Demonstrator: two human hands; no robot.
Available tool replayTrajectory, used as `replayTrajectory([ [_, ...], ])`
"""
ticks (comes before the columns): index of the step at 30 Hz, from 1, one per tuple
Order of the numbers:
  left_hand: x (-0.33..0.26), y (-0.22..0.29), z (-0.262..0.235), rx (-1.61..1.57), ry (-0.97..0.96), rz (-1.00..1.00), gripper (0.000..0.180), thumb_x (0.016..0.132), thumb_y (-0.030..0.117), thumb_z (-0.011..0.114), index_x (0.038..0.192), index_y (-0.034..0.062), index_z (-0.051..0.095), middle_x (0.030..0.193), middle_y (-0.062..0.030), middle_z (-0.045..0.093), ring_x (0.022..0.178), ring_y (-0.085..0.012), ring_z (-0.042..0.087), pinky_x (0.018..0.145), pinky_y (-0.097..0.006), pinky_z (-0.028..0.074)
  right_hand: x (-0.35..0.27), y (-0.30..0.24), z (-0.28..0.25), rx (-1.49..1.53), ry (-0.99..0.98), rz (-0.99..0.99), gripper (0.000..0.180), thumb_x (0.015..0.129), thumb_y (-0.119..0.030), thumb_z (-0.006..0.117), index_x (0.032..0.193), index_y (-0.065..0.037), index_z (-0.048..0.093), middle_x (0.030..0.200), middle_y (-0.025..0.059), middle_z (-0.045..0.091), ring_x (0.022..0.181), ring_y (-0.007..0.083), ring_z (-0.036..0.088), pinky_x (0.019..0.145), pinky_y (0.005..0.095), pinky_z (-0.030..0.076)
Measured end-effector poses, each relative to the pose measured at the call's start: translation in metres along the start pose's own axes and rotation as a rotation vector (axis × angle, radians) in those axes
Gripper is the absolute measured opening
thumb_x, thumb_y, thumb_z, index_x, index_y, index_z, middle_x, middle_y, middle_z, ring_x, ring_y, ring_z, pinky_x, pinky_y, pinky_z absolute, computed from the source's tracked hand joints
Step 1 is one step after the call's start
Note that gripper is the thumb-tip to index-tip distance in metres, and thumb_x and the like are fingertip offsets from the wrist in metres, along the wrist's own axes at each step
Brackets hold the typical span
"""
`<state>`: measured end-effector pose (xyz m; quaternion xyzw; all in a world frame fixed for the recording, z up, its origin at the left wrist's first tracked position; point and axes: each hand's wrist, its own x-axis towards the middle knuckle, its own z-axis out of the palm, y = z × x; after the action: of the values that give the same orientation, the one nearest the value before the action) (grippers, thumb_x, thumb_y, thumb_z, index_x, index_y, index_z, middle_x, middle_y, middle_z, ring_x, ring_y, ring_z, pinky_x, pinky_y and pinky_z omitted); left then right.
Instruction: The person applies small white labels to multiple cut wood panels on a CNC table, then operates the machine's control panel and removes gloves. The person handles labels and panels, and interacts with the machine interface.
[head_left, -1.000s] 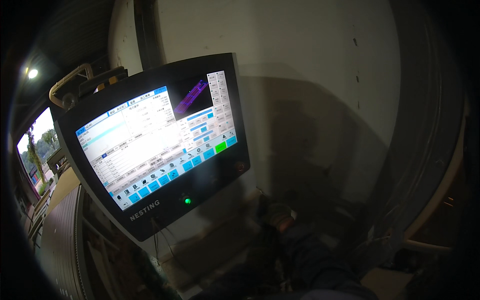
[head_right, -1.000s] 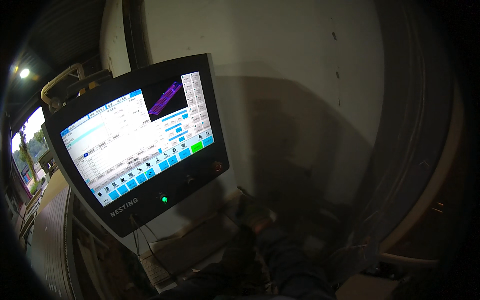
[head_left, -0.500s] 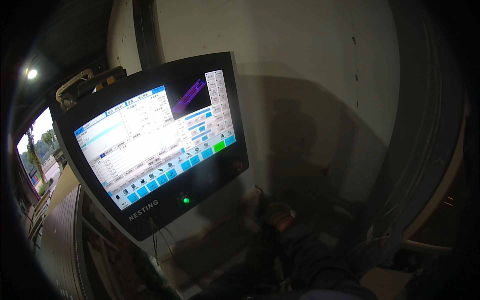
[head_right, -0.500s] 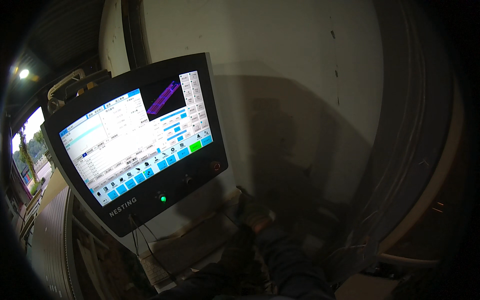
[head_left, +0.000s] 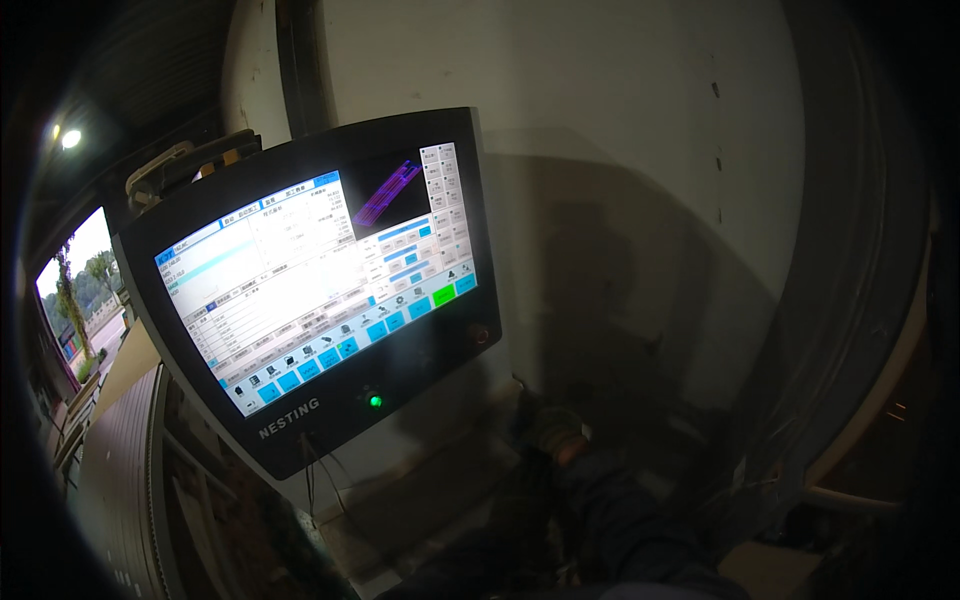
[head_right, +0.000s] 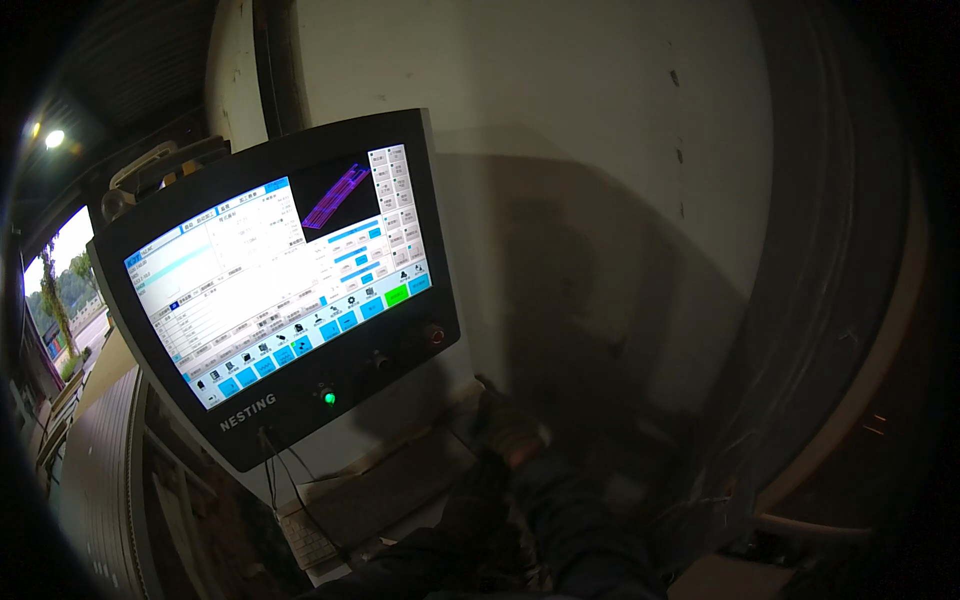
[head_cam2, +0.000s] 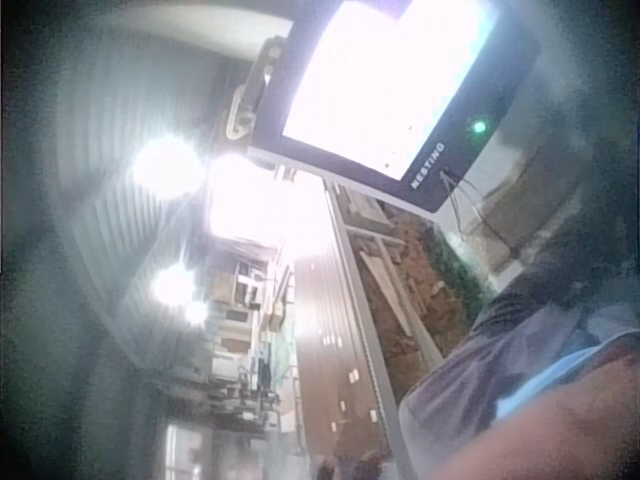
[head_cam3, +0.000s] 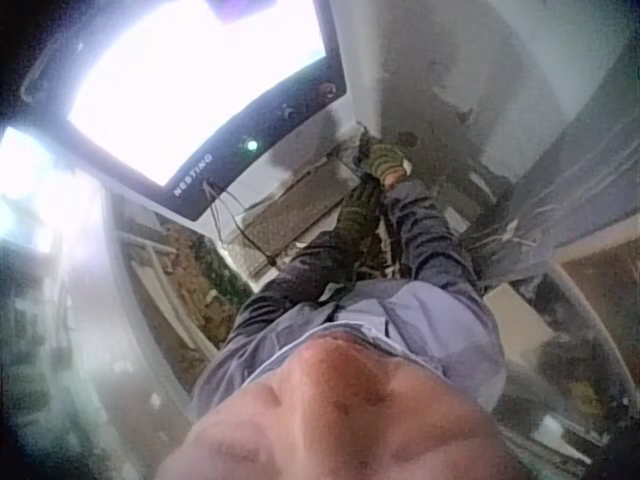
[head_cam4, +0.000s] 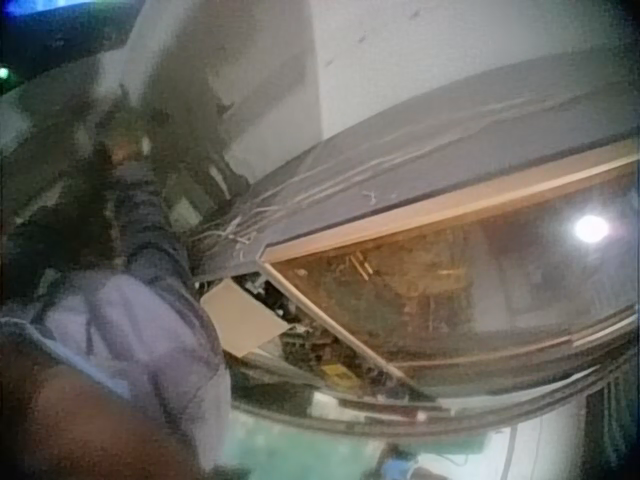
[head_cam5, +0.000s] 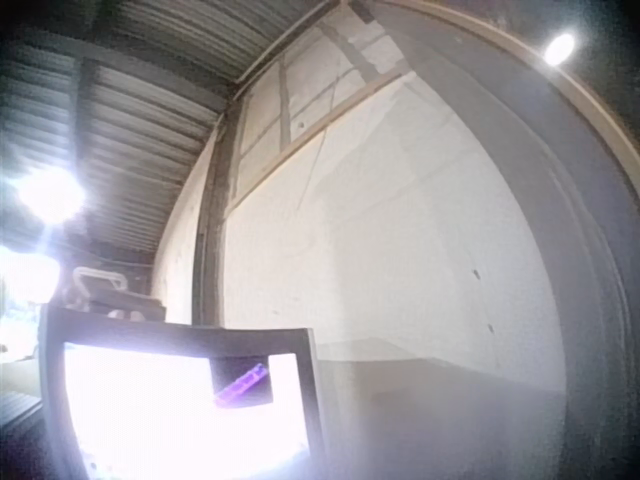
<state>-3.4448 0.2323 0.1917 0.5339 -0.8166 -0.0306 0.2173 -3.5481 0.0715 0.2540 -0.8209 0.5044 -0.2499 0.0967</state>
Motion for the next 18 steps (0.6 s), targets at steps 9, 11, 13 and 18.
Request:
replayTrajectory([
  [9, -0.002, 0.006, -0.010, 0.045, -0.008, -0.010, 0.071, 0.098, 0.026, 0.055, 0.160, 0.0028, 0.029, 0.166, -0.0254, 0.023, 0.150, -0.0407, 0.030, 0.120, -0.050, 0.030, 0.000, 0.008, 0.020, -0.031, 0.127, -0.081, 0.063, 0.091, -0.025, 0.062, 0.151, -0.023, 0.045, 0.137, 0.0135, 0.061, 0.112, 0.0346, 0.067, 0.096, 0.0445, 0.053],
  [11, -0.003, 0.009, -0.019, 0.038, -0.038, -0.002, 0.072, 0.097, 0.026, 0.056, 0.160, 0.0028, 0.029, 0.166, -0.0256, 0.023, 0.150, -0.0410, 0.029, 0.120, -0.050, 0.030, 0.000, 0.008, 0.023, -0.025, 0.107, -0.063, 0.064, 0.092, -0.026, 0.060, 0.153, -0.023, 0.042, 0.137, 0.0155, 0.061, 0.112, 0.0354, 0.067, 0.097, 0.0449, 0.053],
  [13, -0.005, 0.011, -0.027, 0.015, -0.109, 0.014, 0.072, 0.097, 0.026, 0.056, 0.160, 0.0029, 0.028, 0.166, -0.0259, 0.023, 0.150, -0.0417, 0.029, 0.120, -0.050, 0.029, -0.001, 0.007, 0.023, -0.031, 0.000, 0.004, 0.065, 0.093, -0.026, 0.058, 0.155, -0.022, 0.040, 0.136, 0.0173, 0.062, 0.114, 0.0362, 0.066, 0.098, 0.0450, 0.053],
  [18, -0.007, 0.018, -0.028, -0.085, 0.255, -0.048, 0.052, 0.099, 0.020, 0.053, 0.147, 0.0028, 0.047, 0.143, -0.0232, 0.050, 0.124, -0.0377, 0.053, 0.103, -0.046, 0.044, -0.005, -0.001, 0.018, -0.001, -0.004, -0.037, 0.066, 0.092, -0.031, 0.061, 0.154, -0.019, 0.040, 0.131, 0.0179, 0.064, 0.117, 0.0362, 0.064, 0.099, 0.0450, 0.051],
])
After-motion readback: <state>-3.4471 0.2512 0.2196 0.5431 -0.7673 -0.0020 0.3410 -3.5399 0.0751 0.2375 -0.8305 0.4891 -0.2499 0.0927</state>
